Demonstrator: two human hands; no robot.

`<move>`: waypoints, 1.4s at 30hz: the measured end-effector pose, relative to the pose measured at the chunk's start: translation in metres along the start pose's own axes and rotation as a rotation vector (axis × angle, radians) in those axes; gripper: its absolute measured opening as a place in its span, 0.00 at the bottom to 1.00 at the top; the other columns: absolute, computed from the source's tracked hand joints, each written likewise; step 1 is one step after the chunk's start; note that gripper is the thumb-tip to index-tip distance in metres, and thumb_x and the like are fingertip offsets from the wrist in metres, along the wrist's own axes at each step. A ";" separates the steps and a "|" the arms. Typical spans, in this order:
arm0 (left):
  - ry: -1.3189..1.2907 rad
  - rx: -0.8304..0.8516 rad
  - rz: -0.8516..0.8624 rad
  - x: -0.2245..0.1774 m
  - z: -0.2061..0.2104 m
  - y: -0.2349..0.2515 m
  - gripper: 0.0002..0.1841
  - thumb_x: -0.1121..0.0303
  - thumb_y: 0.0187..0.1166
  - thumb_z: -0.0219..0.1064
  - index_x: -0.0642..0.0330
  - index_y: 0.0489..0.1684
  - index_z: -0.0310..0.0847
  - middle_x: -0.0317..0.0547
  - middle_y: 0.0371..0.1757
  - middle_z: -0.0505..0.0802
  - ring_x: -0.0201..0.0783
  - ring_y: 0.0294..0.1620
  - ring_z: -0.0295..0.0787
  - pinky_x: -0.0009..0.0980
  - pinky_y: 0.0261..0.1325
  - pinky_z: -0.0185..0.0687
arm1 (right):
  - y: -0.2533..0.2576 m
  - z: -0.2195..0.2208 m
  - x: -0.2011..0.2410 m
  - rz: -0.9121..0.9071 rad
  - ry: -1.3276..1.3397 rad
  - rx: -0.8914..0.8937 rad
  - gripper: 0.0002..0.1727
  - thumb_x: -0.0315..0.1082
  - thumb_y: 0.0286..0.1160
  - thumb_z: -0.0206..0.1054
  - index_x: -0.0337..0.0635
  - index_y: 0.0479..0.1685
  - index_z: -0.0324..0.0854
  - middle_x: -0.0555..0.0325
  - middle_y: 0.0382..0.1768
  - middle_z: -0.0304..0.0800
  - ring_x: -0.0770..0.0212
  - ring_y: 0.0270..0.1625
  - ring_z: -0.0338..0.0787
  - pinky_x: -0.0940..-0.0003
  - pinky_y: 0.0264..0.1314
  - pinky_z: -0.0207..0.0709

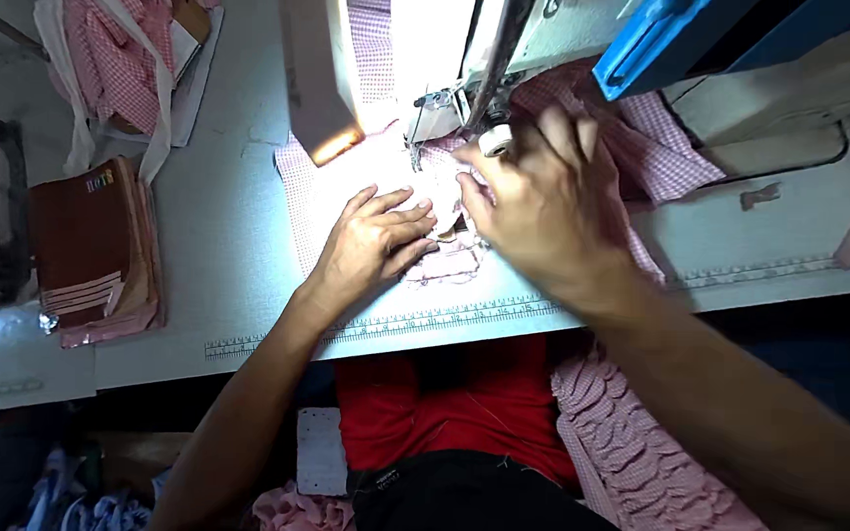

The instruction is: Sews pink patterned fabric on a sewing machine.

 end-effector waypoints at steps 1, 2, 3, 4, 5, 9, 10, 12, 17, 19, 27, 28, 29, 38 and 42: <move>-0.007 0.001 -0.003 0.001 0.000 0.000 0.17 0.54 0.87 0.63 0.49 0.59 0.95 0.37 0.67 0.94 0.43 0.81 0.81 0.55 0.90 0.59 | -0.007 -0.001 0.013 -0.021 0.067 -0.020 0.16 0.36 0.87 0.59 0.45 0.61 0.89 0.43 0.56 0.91 0.37 0.64 0.85 0.38 0.67 0.71; -0.015 -0.005 -0.004 0.001 0.000 0.000 0.16 0.54 0.86 0.64 0.50 0.55 0.96 0.38 0.64 0.95 0.44 0.80 0.81 0.56 0.90 0.58 | -0.013 0.004 0.022 -0.043 0.143 -0.016 0.16 0.32 0.85 0.59 0.44 0.62 0.89 0.47 0.57 0.91 0.42 0.63 0.86 0.44 0.64 0.76; -0.018 -0.008 -0.002 0.001 0.000 -0.001 0.16 0.54 0.86 0.64 0.51 0.51 0.97 0.39 0.62 0.96 0.45 0.80 0.82 0.56 0.90 0.58 | -0.019 0.014 0.025 -0.042 0.213 0.010 0.16 0.31 0.85 0.59 0.42 0.62 0.89 0.47 0.59 0.90 0.44 0.63 0.86 0.48 0.63 0.77; -0.022 0.000 -0.002 0.002 0.001 -0.001 0.16 0.54 0.86 0.64 0.50 0.52 0.97 0.40 0.62 0.96 0.45 0.80 0.81 0.55 0.90 0.58 | -0.023 0.022 0.023 -0.019 0.248 0.033 0.16 0.32 0.86 0.59 0.41 0.64 0.87 0.47 0.61 0.89 0.45 0.63 0.85 0.50 0.64 0.78; -0.029 0.016 0.001 0.002 0.002 -0.002 0.17 0.54 0.87 0.63 0.50 0.56 0.96 0.39 0.62 0.96 0.45 0.81 0.80 0.55 0.91 0.57 | -0.026 0.027 0.019 0.009 0.263 0.035 0.16 0.33 0.86 0.59 0.40 0.63 0.87 0.47 0.61 0.88 0.44 0.63 0.85 0.51 0.64 0.77; -0.095 0.030 0.040 0.005 0.001 -0.006 0.17 0.57 0.88 0.61 0.49 0.61 0.94 0.36 0.68 0.94 0.44 0.84 0.77 0.55 0.92 0.53 | -0.023 0.027 0.007 0.053 0.240 0.061 0.21 0.49 0.87 0.62 0.38 0.51 0.88 0.44 0.55 0.87 0.41 0.60 0.83 0.48 0.59 0.76; -0.118 0.040 0.049 0.006 0.000 -0.005 0.17 0.58 0.88 0.60 0.49 0.63 0.93 0.36 0.70 0.93 0.44 0.84 0.76 0.55 0.92 0.53 | -0.019 0.028 0.003 0.058 0.221 0.055 0.21 0.50 0.86 0.62 0.39 0.45 0.87 0.45 0.52 0.88 0.42 0.58 0.84 0.49 0.59 0.75; -0.217 0.045 0.054 0.011 -0.006 -0.003 0.16 0.62 0.88 0.61 0.52 0.64 0.92 0.37 0.70 0.93 0.43 0.83 0.77 0.53 0.92 0.55 | -0.013 0.032 -0.006 0.055 0.198 0.054 0.17 0.46 0.85 0.61 0.42 0.44 0.87 0.47 0.50 0.89 0.43 0.58 0.83 0.50 0.60 0.73; -0.162 -0.037 -0.050 0.054 -0.032 -0.006 0.22 0.80 0.81 0.53 0.57 0.66 0.90 0.44 0.70 0.92 0.47 0.83 0.78 0.44 0.90 0.65 | -0.013 0.037 -0.004 -0.006 0.194 0.116 0.19 0.38 0.85 0.56 0.62 0.66 0.89 0.52 0.55 0.87 0.44 0.61 0.80 0.47 0.63 0.69; 0.106 -0.081 -0.137 0.071 -0.042 -0.008 0.24 0.79 0.80 0.53 0.52 0.69 0.88 0.46 0.73 0.89 0.50 0.81 0.77 0.48 0.84 0.67 | -0.016 0.037 -0.003 -0.009 0.177 0.113 0.19 0.37 0.85 0.57 0.63 0.65 0.90 0.52 0.55 0.87 0.45 0.61 0.80 0.48 0.62 0.69; 0.226 -0.215 0.040 -0.008 -0.016 0.019 0.12 0.62 0.84 0.66 0.57 0.50 0.94 0.48 0.44 0.94 0.49 0.51 0.88 0.39 0.53 0.79 | -0.021 0.031 0.000 -0.022 0.216 0.096 0.16 0.33 0.82 0.62 0.51 0.63 0.91 0.50 0.57 0.86 0.44 0.61 0.80 0.47 0.60 0.71; 0.256 -0.216 0.061 -0.009 -0.014 0.022 0.11 0.65 0.85 0.65 0.58 0.48 0.94 0.48 0.42 0.94 0.49 0.49 0.88 0.39 0.51 0.79 | -0.020 0.032 -0.001 -0.023 0.219 0.074 0.15 0.34 0.83 0.63 0.50 0.59 0.92 0.51 0.55 0.87 0.45 0.60 0.81 0.48 0.61 0.71; 0.278 -0.217 0.086 -0.012 -0.013 0.024 0.10 0.69 0.84 0.64 0.59 0.45 0.94 0.49 0.39 0.94 0.49 0.46 0.88 0.39 0.49 0.79 | -0.019 0.033 -0.003 -0.021 0.218 0.059 0.14 0.35 0.83 0.62 0.51 0.57 0.93 0.52 0.54 0.88 0.46 0.60 0.81 0.50 0.62 0.70; 0.115 -0.096 0.151 -0.046 -0.006 -0.016 0.09 0.71 0.80 0.66 0.62 0.39 0.95 0.47 0.40 0.96 0.46 0.49 0.91 0.38 0.53 0.82 | -0.004 0.041 -0.023 -0.012 0.198 0.088 0.17 0.38 0.85 0.56 0.53 0.60 0.90 0.49 0.57 0.88 0.43 0.64 0.82 0.48 0.68 0.72; 0.115 -0.107 0.134 -0.045 -0.005 -0.014 0.09 0.71 0.79 0.67 0.61 0.38 0.95 0.46 0.39 0.95 0.45 0.48 0.90 0.37 0.51 0.82 | -0.003 0.041 -0.021 0.003 0.191 0.090 0.18 0.36 0.84 0.56 0.53 0.61 0.90 0.48 0.56 0.87 0.43 0.64 0.81 0.48 0.67 0.71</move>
Point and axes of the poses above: each hand's wrist, its own y-axis towards the middle knuckle, its own z-axis out of the palm, x = y × z, the point moved 9 cm from there along y, towards the middle knuckle
